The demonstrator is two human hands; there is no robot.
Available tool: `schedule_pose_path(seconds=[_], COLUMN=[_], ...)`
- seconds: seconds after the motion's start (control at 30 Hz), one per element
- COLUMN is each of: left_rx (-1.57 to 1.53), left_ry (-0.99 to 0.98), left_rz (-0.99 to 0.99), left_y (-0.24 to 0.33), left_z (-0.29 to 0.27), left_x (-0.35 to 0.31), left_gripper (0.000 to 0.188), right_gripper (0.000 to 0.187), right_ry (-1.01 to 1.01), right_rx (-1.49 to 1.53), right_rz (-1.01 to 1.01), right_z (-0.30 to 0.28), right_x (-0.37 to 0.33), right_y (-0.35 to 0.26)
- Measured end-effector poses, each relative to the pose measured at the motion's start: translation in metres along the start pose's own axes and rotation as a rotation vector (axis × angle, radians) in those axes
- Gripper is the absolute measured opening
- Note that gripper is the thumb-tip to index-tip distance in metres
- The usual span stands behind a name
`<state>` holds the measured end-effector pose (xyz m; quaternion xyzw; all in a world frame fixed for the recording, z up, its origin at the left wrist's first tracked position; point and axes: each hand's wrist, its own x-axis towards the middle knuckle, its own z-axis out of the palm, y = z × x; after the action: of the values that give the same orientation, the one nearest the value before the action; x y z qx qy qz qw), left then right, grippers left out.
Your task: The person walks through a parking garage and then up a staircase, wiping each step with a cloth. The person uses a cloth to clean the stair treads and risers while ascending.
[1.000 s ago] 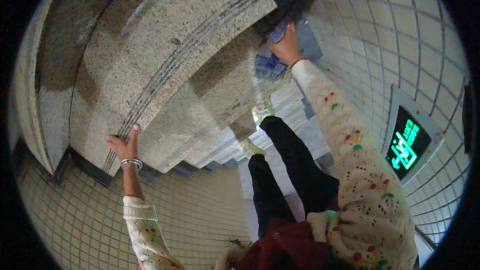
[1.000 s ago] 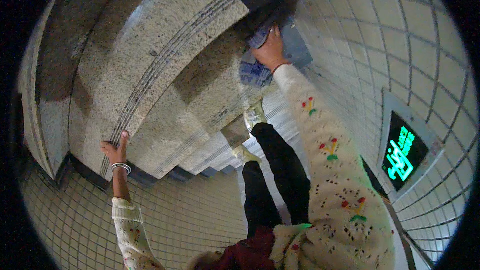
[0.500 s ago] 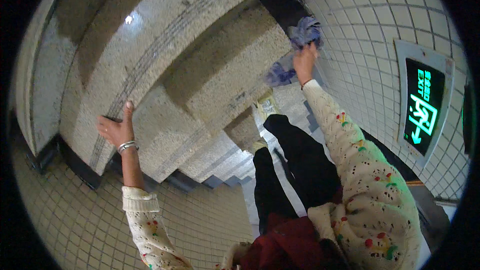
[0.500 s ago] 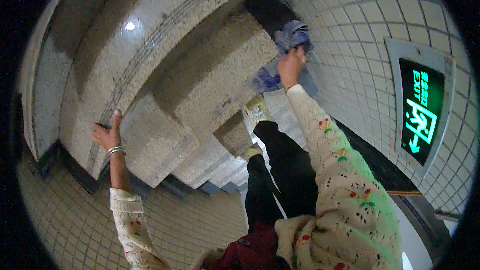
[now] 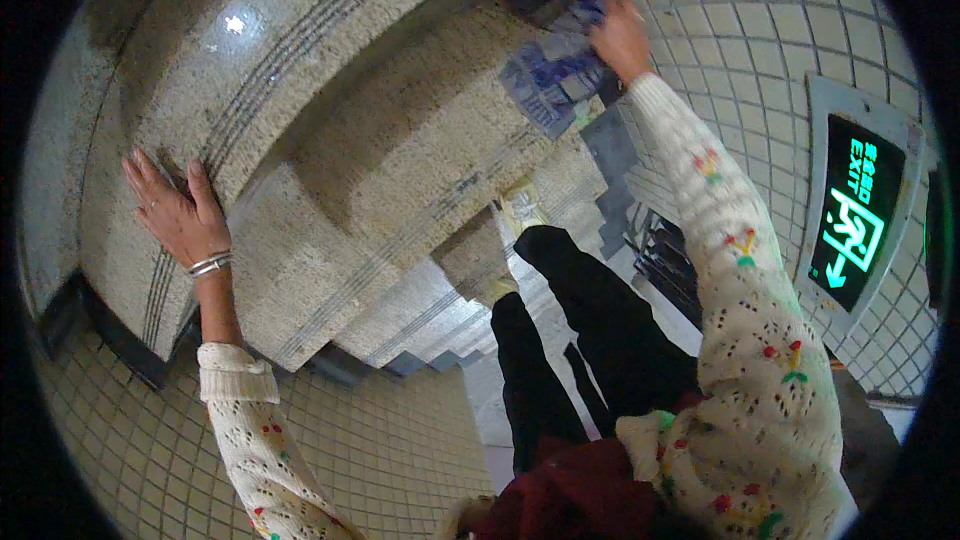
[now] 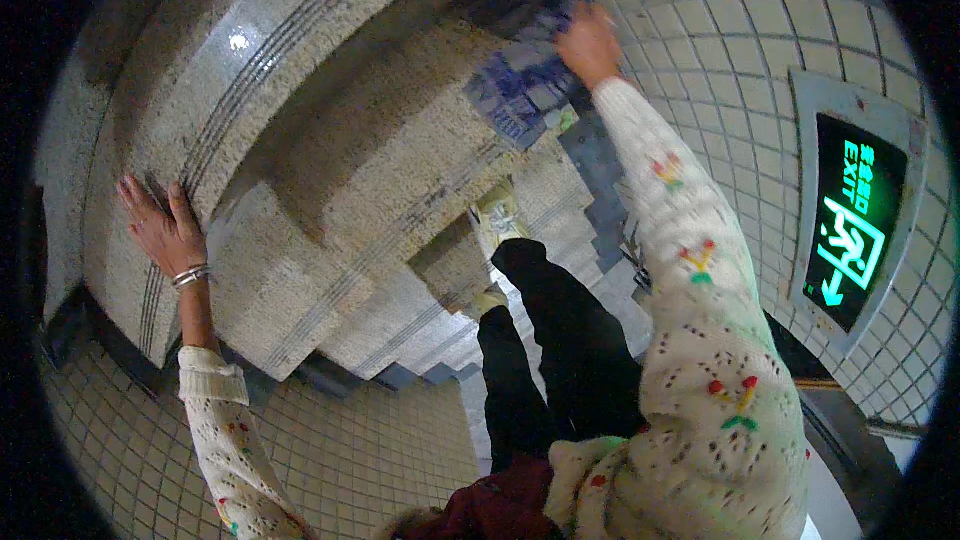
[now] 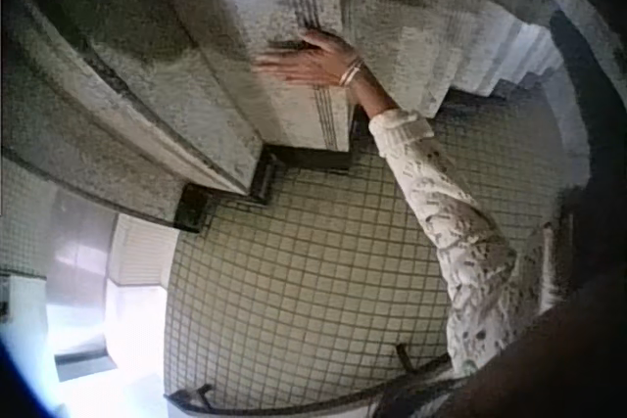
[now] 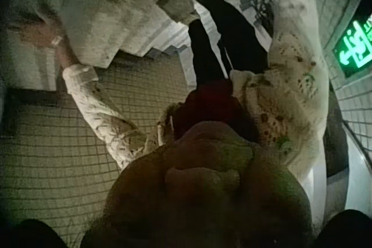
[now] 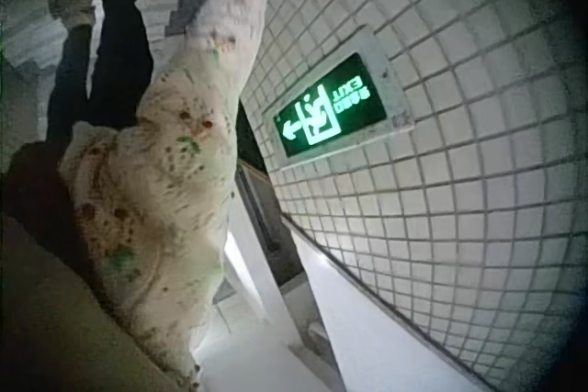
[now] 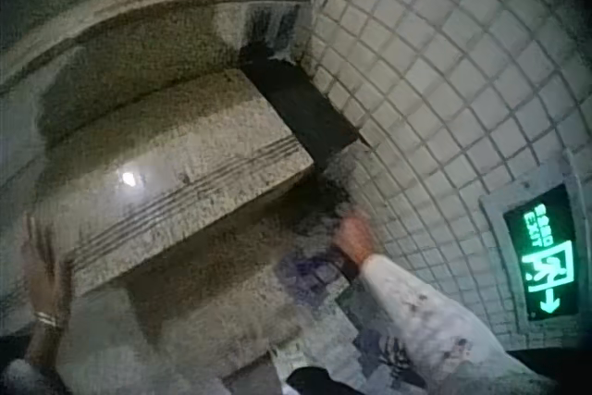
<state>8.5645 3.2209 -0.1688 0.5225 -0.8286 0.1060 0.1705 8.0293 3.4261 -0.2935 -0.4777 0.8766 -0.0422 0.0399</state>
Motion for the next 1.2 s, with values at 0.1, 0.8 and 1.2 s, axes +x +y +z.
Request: schedule_pose_path(seconds=[0.1,0.8,1.2], left_rx=[-0.072,-0.103,-0.084], left_ry=[-0.033,-0.071,0.261], left_rz=[0.003,0.071,-0.005], left_y=[0.004,0.001,0.003], left_z=[-0.001,-0.012,-0.002], left_x=[-0.002,0.001,-0.003], left_gripper=[0.066,0.057,0.065], right_gripper=[0.067,0.058,0.051], right_ry=[0.118,-0.099,0.166], right_rx=[0.163,-0.053,0.449], right_rz=[0.021,-0.156,-0.331], right_z=[-0.020,-0.006,0.033], right_x=[-0.031,0.024,-0.147], right_y=[0.022,0.006,-0.189])
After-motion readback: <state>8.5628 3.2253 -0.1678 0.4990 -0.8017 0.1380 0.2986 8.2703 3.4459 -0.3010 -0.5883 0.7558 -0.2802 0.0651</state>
